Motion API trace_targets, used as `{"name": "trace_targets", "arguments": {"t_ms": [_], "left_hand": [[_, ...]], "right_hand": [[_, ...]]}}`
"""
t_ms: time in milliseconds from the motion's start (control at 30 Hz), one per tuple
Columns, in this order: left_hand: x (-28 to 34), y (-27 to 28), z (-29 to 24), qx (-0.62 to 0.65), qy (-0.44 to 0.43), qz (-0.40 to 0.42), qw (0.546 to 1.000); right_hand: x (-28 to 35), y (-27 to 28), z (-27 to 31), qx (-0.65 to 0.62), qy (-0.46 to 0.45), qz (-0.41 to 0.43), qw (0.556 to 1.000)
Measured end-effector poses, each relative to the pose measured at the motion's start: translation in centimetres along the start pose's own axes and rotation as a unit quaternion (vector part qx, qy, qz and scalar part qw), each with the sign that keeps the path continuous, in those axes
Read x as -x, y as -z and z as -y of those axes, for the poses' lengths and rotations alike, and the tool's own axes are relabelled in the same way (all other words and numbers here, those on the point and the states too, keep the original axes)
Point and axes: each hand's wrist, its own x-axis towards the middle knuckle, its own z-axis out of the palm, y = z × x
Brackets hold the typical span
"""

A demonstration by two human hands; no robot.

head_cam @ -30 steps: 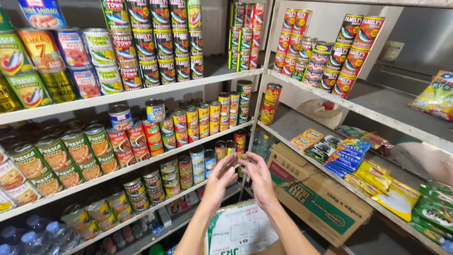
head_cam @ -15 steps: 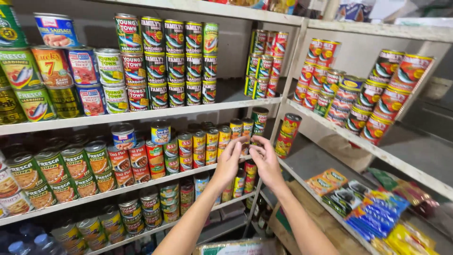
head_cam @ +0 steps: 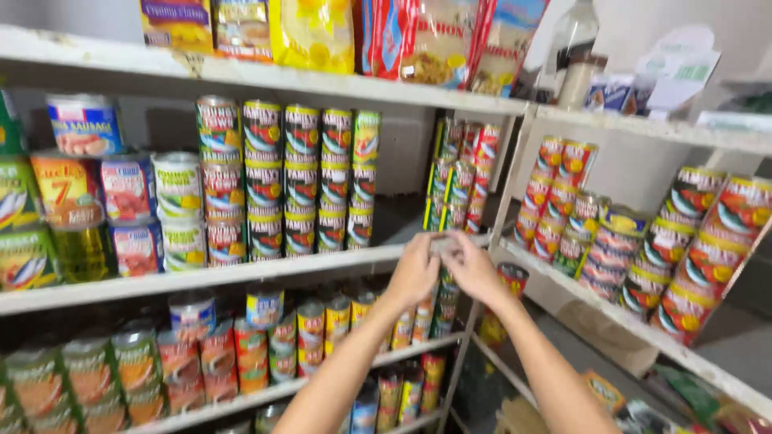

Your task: Organizing and stocking canned goods on grocery store shelves.

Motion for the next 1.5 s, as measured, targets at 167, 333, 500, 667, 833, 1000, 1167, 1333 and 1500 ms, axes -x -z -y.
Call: {"name": "trace_targets", "arguments": {"t_ms": [167,333,500,667,833,1000,1167,1333,1500], "left_hand": [[-3.4,-2.1,2.3,-0.059,-0.003,-0.028,0.998],[-8.3,-4.5,3.9,-0.087,0.007,-0.059,0.994],[-11.6,-5.6,3.0,-0.112,0.046,-0.054,0.991],[-13.9,-5.9,1.3,-0.140,0.076,-0.021,0.987],[-14.5,-6.9,3.0,-0.161,0.072,-0.035,0.984],[-13.1,-6.7,4.5,-0.094,-0.062,-0.102,0.988],[-11.1,-5.5,3.9,-0.045,-0.139,-0.131,0.980],[-9.8,-3.9,1.8,0.012,-0.177,-0.189,0.966],[-8.6,-1.9,-1.9,0.224,0.105,-0.193,0.950]], "right_hand": [[-1.5,0.7,2.0,0.303,-0.029,0.006,0.952],[-4.2,1.2,-0.6,0.327,-0.002,-0.081,0.941],[-5.6,-0.3,-4.0,0.320,0.041,-0.185,0.928],[-6.5,-0.6,-4.7,0.306,0.031,-0.171,0.936],[-6.9,-1.5,-1.6,0.315,-0.089,-0.160,0.931],[-7.2,-2.0,-0.7,0.395,-0.148,-0.167,0.891],[-7.9,-2.0,-4.8,0.466,-0.101,-0.175,0.861],[-7.6,-3.2,-4.6,0.450,-0.090,-0.211,0.863],[-5.7,-4.3,-1.8,0.291,0.057,-0.284,0.912]]}}
